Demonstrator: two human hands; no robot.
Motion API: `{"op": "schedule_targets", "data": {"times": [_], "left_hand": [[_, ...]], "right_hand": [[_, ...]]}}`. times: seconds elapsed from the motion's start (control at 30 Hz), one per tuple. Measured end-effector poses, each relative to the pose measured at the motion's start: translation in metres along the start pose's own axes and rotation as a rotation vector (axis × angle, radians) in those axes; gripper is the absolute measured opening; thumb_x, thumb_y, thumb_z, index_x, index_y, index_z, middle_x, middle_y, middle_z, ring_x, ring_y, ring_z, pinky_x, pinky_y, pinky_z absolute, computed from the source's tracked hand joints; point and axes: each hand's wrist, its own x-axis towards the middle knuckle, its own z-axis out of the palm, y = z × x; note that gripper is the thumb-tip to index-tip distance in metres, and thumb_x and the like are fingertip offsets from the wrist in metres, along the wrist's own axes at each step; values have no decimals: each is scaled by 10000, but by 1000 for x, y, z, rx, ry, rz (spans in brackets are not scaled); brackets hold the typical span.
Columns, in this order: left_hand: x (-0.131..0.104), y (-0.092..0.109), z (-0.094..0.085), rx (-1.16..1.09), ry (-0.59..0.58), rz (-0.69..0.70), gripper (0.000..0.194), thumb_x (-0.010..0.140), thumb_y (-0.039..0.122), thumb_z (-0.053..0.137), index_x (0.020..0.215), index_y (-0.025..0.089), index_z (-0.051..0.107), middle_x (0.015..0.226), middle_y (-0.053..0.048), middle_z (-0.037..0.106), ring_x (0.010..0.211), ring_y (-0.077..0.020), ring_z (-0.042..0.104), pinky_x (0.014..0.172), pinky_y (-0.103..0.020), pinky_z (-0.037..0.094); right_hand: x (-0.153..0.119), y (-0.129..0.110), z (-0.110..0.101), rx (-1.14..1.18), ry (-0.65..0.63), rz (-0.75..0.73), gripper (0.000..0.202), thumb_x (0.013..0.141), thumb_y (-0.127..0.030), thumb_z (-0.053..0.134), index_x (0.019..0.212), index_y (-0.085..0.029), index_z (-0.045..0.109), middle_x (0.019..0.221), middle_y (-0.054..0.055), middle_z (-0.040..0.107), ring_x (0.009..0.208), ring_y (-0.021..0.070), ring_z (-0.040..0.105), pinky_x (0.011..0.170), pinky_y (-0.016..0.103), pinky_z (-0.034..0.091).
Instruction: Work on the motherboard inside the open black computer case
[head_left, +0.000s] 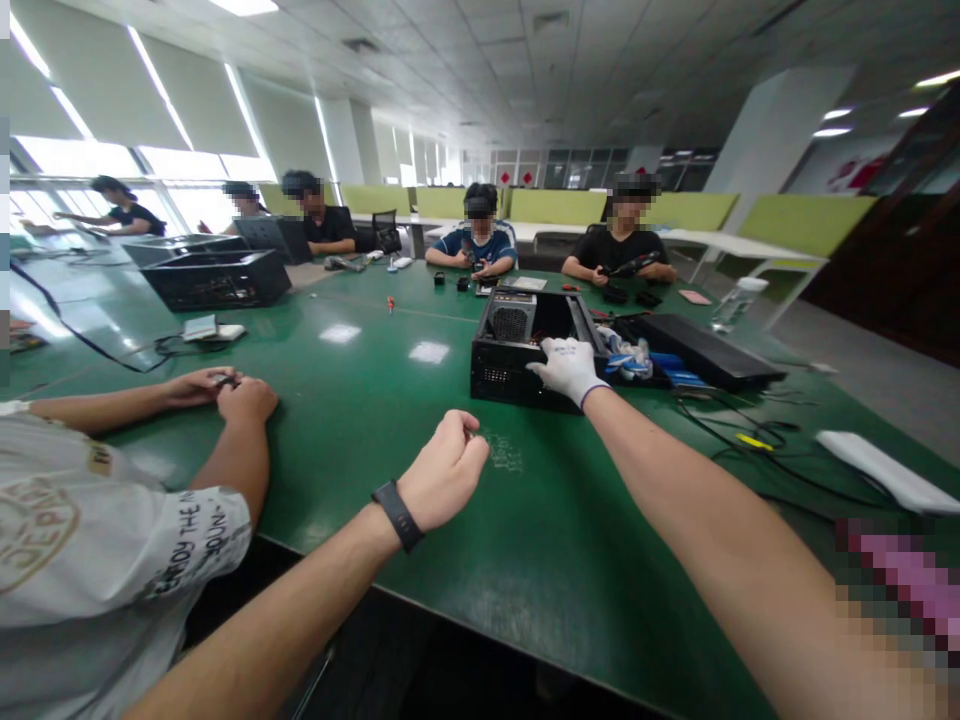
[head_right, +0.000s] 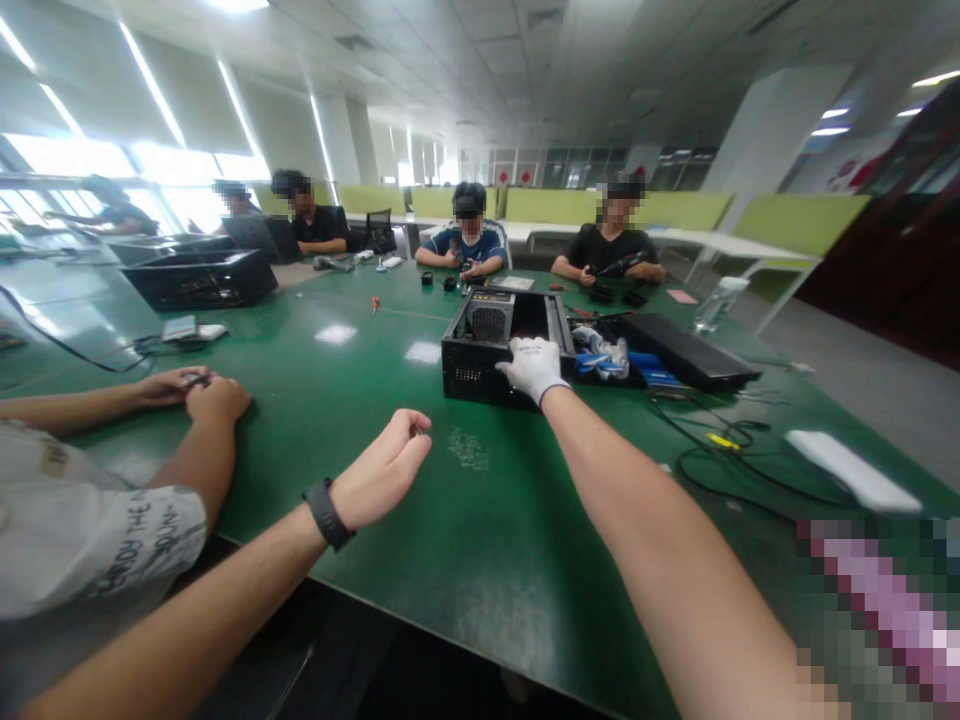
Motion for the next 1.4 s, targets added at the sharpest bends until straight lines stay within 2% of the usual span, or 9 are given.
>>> {"op": "schedule_targets", "data": {"times": [0.17, 0.37, 0.5, 0.67, 0.77, 0.87, 1.07, 1.27, 1.4], "left_hand": [[7, 16, -10, 94, 57, 111, 311, 938, 302, 448, 1175, 103, 474, 986, -110, 609, 952, -216, 591, 874, -371, 485], [19, 56, -17, 322, 32, 209, 391, 926, 249, 523, 1284, 101, 469, 1135, -162, 648, 1089, -243, 614, 982, -386, 464], [31, 73, -4, 544, -97, 184, 415, 905, 251, 584, 1271, 76, 496, 1159, -188, 665, 1092, -258, 639, 955, -341, 476], [45, 74, 23, 777, -261, 191, 422, 868, 324, 639, 1247, 139, 620, 1270, -178, 637, 1116, -258, 643, 939, -311, 491], [48, 75, 35, 877, -409, 236, 400, 811, 323, 698, 1179, 168, 695, 1194, -126, 699, 1123, -249, 642, 957, -292, 486], [46, 79, 43, 971, -546, 223, 415, 698, 318, 794, 1088, 181, 749, 1091, -98, 745, 1063, -253, 664, 931, -287, 503], [48, 74, 70, 1136, -689, 171, 457, 537, 287, 885, 958, 134, 794, 1032, -138, 759, 949, -302, 694, 866, -336, 545], [56, 47, 92, 1199, -796, 167, 632, 482, 311, 909, 1070, 124, 771, 1116, -161, 737, 1040, -323, 679, 925, -342, 528], [58, 36, 94, 1164, -802, 134, 577, 492, 327, 909, 1003, 92, 782, 1040, -177, 752, 1018, -326, 688, 965, -366, 512]], "right_hand": [[-55, -10, -17, 26, 7, -32, 456, 929, -532, 538, 1200, -171, 597, 1175, 88, 625, 1056, 213, 595, 925, 438, 476], [-149, -21, -41, 41, 33, -76, 454, 931, -562, 466, 1124, -174, 604, 1100, 154, 655, 1022, 264, 560, 823, 377, 334], [-212, -26, -58, 48, 65, -102, 398, 920, -536, 512, 1088, -185, 595, 1027, 120, 657, 958, 251, 553, 757, 357, 285], [-275, -33, -78, 66, 87, -127, 320, 893, -510, 585, 980, -202, 594, 941, 75, 642, 893, 241, 542, 720, 355, 252], [-303, -36, -87, 83, 84, -133, 292, 872, -491, 626, 938, -209, 591, 898, 62, 634, 867, 241, 535, 710, 357, 239], [-328, -39, -94, 117, 78, -134, 268, 853, -469, 661, 904, -215, 594, 867, 54, 627, 836, 239, 526, 702, 357, 229], [-363, -40, -100, 195, 79, -133, 255, 804, -442, 722, 874, -231, 598, 832, 38, 614, 797, 232, 506, 685, 358, 211], [-370, -39, -97, 218, 83, -137, 250, 799, -431, 724, 843, -231, 582, 807, 37, 600, 775, 221, 483, 671, 355, 187], [-370, -38, -96, 230, 102, -140, 246, 785, -418, 740, 839, -238, 581, 794, 34, 596, 768, 227, 477, 667, 355, 183]]}}
